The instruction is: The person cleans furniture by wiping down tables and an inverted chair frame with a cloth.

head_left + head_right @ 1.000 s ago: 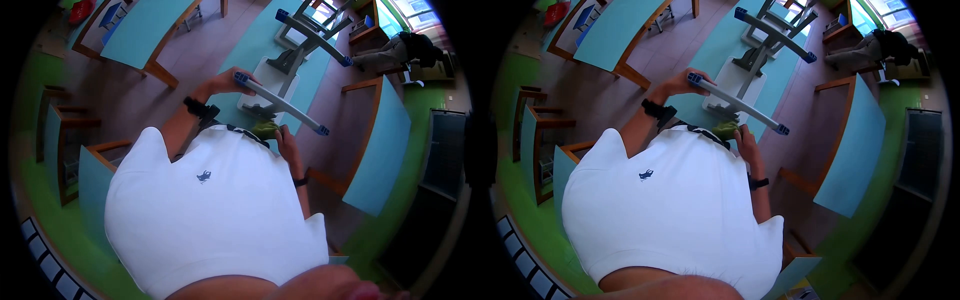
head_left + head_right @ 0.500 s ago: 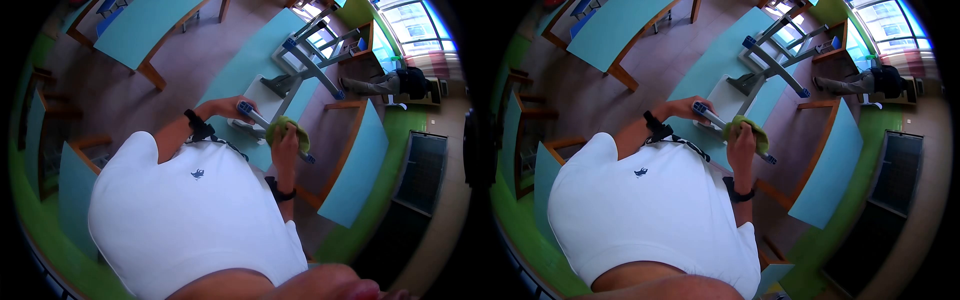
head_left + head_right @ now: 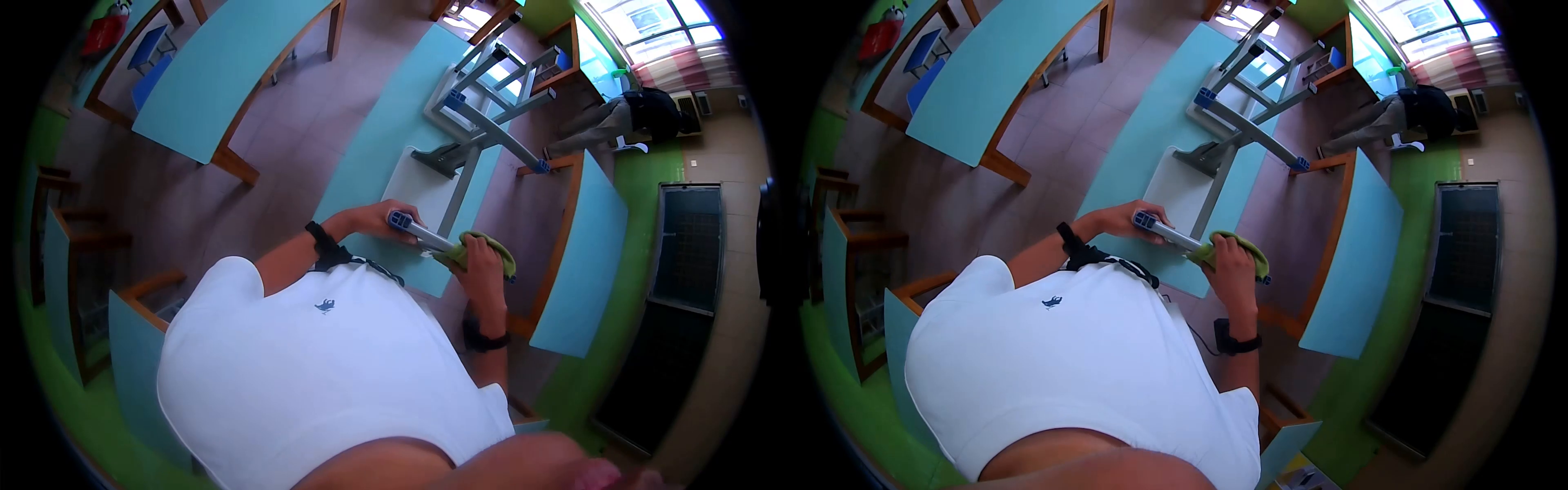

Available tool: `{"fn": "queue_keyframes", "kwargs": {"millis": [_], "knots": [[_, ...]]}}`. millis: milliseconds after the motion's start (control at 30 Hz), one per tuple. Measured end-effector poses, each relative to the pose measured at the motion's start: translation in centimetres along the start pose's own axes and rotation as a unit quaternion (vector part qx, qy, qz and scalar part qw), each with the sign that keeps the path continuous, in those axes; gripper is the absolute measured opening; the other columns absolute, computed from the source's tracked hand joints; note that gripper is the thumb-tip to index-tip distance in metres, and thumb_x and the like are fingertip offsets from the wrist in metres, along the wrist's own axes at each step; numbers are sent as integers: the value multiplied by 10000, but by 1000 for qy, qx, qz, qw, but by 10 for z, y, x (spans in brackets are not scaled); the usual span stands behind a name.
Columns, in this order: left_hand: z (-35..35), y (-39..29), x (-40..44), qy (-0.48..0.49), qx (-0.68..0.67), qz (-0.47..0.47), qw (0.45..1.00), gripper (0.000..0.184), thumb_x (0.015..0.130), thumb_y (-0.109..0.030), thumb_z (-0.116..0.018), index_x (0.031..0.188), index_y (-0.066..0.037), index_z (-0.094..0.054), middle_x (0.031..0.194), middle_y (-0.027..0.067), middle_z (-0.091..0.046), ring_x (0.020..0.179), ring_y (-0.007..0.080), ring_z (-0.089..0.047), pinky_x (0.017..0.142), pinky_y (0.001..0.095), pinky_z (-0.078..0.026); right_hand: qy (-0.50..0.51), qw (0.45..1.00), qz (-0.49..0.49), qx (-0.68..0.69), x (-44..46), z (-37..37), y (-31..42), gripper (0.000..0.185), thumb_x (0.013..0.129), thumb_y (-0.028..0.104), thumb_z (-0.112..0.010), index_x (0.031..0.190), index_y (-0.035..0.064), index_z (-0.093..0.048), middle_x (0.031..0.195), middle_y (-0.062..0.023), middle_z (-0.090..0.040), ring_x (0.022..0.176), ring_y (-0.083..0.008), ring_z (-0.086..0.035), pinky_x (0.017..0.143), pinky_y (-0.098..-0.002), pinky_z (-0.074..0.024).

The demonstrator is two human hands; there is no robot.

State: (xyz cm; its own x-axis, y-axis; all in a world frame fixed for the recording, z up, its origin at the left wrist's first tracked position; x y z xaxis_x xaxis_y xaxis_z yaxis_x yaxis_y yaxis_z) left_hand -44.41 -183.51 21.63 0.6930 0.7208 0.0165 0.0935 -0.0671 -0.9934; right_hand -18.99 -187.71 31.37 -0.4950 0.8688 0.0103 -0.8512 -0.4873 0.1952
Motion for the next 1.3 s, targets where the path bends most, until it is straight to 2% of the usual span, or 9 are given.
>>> {"fn": "queue_keyframes", "kwargs": {"millis": [133,267,500,600,733,900,1033,1067,1300], "knots": [[1,-1,-4,0,52,-7,999,309,802,-157,-769,1067,-56,-646,1037,61,-679,937,163,-624,862,286,-479,73,994,-83,4,0,3,-17,464,660,195,-813,1040,49,-592,997,-142,-633,898,-335,-623,785,-421,-481],[8,-13,-3,23,141,-28,989,288,801,-151,-766,1050,-66,-650,966,72,-693,854,173,-639,818,285,-491,96,992,-77,16,14,4,-1,437,663,195,-813,1018,51,-602,980,-139,-645,872,-333,-626,787,-407,-479],[7,-14,-5,21,165,-4,986,244,801,-162,-760,1001,-61,-662,857,81,-696,736,186,-636,726,293,-503,5,1000,11,1,35,-14,40,427,685,148,-780,1039,69,-556,944,-109,-599,872,-303,-606,752,-405,-469],[6,-13,-4,-15,155,-52,986,228,788,-182,-770,932,-46,-658,804,96,-679,680,203,-620,669,313,-498,-11,999,50,-2,52,-20,61,434,695,137,-762,1064,75,-542,943,-100,-578,876,-288,-602,751,-402,-465],[17,-13,-5,24,263,-20,964,272,786,-243,-760,815,-14,-615,758,122,-651,640,268,-591,631,339,-476,-20,995,93,1,53,-25,64,444,714,135,-733,1099,70,-521,965,-96,-563,898,-268,-595,776,-393,-458],[13,-9,-4,24,249,40,967,346,787,-332,-773,1011,-75,-714,802,122,-675,676,261,-608,655,340,-481,-34,996,84,19,27,-17,38,379,746,24,-639,1103,56,-516,979,-127,-559,925,-321,-572,811,-422,-443],[12,-5,-6,5,216,59,975,406,780,-368,-778,1093,-117,-715,824,116,-687,699,247,-615,675,337,-483,-115,992,-3,56,-17,-26,-22,371,739,-51,-581,1093,40,-518,997,-162,-579,943,-373,-570,829,-453,-439],[12,-6,-5,4,235,53,970,440,783,-366,-776,1141,-124,-691,827,112,-685,706,235,-617,685,329,-484,-160,985,-33,63,-21,-24,-22,373,734,-62,-578,1089,36,-518,999,-169,-588,950,-382,-573,833,-460,-440],[0,-15,-6,-58,284,43,956,674,799,-273,-774,1398,-191,-475,860,110,-671,751,220,-635,755,303,-491,-177,984,-31,19,7,-33,20,364,738,-18,-613,1083,51,-522,969,-160,-591,930,-372,-583,818,-456,-445]]}}
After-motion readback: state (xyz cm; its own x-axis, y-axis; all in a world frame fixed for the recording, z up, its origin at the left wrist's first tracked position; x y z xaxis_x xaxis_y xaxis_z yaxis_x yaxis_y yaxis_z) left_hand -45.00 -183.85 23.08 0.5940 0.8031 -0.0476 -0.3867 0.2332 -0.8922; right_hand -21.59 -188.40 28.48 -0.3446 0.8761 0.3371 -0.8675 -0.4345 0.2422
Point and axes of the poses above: each hand's wrist, its own x-axis towards the middle knuckle, its own z-axis out of the back of the hand, y = z × x, the point moved 1 cm from there along x, towards the middle knuckle
